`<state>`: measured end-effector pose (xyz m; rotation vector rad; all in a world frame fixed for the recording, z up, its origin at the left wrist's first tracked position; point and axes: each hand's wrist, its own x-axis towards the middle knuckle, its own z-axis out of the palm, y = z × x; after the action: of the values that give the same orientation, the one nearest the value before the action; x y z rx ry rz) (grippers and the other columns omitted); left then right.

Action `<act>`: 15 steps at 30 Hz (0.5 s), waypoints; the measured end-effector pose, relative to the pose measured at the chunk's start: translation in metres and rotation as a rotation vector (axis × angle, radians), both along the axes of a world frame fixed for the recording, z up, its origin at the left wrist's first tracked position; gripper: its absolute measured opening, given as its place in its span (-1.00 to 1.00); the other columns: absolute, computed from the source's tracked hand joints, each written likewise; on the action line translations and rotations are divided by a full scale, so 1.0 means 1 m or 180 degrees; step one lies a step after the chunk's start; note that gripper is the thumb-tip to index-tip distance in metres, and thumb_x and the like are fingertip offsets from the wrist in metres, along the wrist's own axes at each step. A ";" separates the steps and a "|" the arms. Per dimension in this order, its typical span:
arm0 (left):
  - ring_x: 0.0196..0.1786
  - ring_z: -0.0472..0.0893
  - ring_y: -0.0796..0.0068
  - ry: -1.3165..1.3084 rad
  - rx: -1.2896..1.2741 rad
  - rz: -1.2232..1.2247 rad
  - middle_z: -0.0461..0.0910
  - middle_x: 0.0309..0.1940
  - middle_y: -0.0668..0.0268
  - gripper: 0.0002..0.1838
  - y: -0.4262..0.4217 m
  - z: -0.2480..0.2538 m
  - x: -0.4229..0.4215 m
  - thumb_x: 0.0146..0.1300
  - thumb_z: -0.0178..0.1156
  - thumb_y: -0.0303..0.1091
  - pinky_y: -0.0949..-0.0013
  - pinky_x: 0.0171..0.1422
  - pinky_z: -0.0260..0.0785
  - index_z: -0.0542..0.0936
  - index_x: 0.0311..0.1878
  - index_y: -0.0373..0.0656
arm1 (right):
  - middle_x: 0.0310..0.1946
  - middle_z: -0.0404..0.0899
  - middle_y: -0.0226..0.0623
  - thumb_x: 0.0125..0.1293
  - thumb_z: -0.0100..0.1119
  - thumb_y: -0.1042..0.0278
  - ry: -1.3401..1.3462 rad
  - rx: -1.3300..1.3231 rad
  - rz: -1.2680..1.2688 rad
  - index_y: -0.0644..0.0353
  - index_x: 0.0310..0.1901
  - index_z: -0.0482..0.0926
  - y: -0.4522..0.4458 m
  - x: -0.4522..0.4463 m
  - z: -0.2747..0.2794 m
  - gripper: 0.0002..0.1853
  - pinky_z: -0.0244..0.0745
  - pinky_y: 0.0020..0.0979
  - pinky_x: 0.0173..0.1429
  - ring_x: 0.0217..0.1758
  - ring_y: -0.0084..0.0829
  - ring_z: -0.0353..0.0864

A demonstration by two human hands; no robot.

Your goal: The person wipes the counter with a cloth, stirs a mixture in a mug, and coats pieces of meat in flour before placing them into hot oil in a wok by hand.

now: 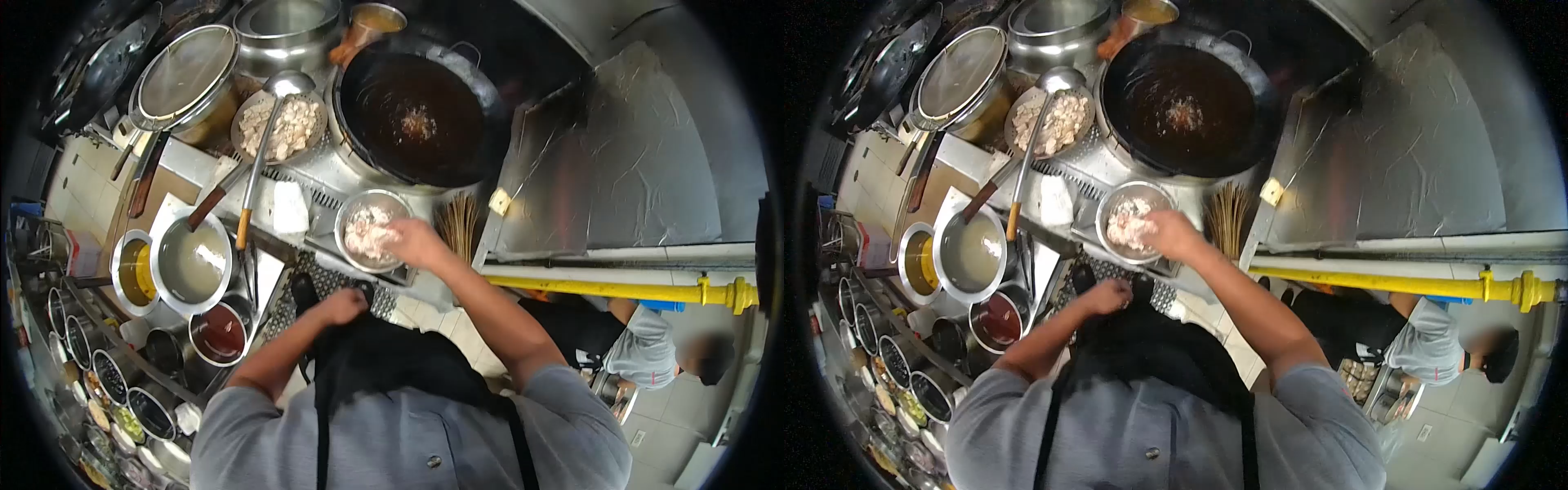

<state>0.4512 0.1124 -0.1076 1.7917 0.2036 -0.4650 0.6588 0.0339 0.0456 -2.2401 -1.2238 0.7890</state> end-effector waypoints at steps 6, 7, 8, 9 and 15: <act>0.17 0.46 -0.05 -0.0256 0.1005 -0.1060 0.47 0.09 -0.11 -0.60 -0.090 -0.112 0.084 0.26 -0.09 -0.24 0.06 0.27 0.27 0.52 0.04 -0.26 | -0.16 0.59 0.15 0.03 0.19 0.26 0.0073 -0.0219 0.0227 0.27 0.03 0.57 -0.002 -0.002 0.015 -0.52 0.50 -0.22 0.06 -0.07 0.02 0.60; 0.27 0.40 -0.01 -0.0470 0.1029 -0.0763 0.41 0.20 -0.11 -0.53 -0.104 -0.143 0.090 0.26 -0.08 -0.23 0.09 0.35 0.21 0.46 0.16 -0.26 | -0.16 0.59 0.16 0.03 0.19 0.26 0.0054 -0.0331 0.0214 0.28 0.01 0.57 -0.004 -0.003 0.018 -0.53 0.49 -0.22 0.06 -0.07 0.03 0.60; 0.32 0.34 0.03 -0.0590 0.1075 -0.0519 0.36 0.25 -0.09 -0.50 -0.109 -0.157 0.096 0.25 -0.08 -0.22 0.11 0.39 0.16 0.40 0.22 -0.26 | -0.20 0.60 0.15 0.04 0.23 0.19 -0.0108 -0.0104 0.0312 0.27 -0.03 0.59 -0.008 -0.001 0.009 -0.54 0.49 -0.20 0.04 -0.08 0.04 0.60; 0.38 0.28 0.06 -0.0696 0.1117 -0.0272 0.31 0.30 -0.07 -0.46 -0.111 -0.159 0.097 0.25 -0.07 -0.22 0.14 0.43 0.11 0.35 0.28 -0.25 | -0.20 0.60 0.15 0.04 0.23 0.19 -0.0138 -0.0080 0.0325 0.27 -0.03 0.59 -0.008 0.000 0.011 -0.54 0.49 -0.20 0.04 -0.08 0.04 0.60; -0.06 0.60 -0.03 -0.0228 0.1316 -0.1685 0.60 -0.16 -0.09 -0.67 -0.046 -0.108 0.050 0.07 0.03 -0.27 0.08 0.10 0.40 0.67 -0.28 -0.30 | -0.32 0.62 0.06 0.09 0.30 0.24 0.0281 0.0276 -0.0471 0.30 -0.23 0.65 -0.010 0.002 0.020 -0.70 0.50 -0.23 -0.02 -0.17 -0.01 0.62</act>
<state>0.5014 0.0660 -0.2159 2.2690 -0.2532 -0.7719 0.6609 0.0242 0.0657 -2.1728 -1.0189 0.7544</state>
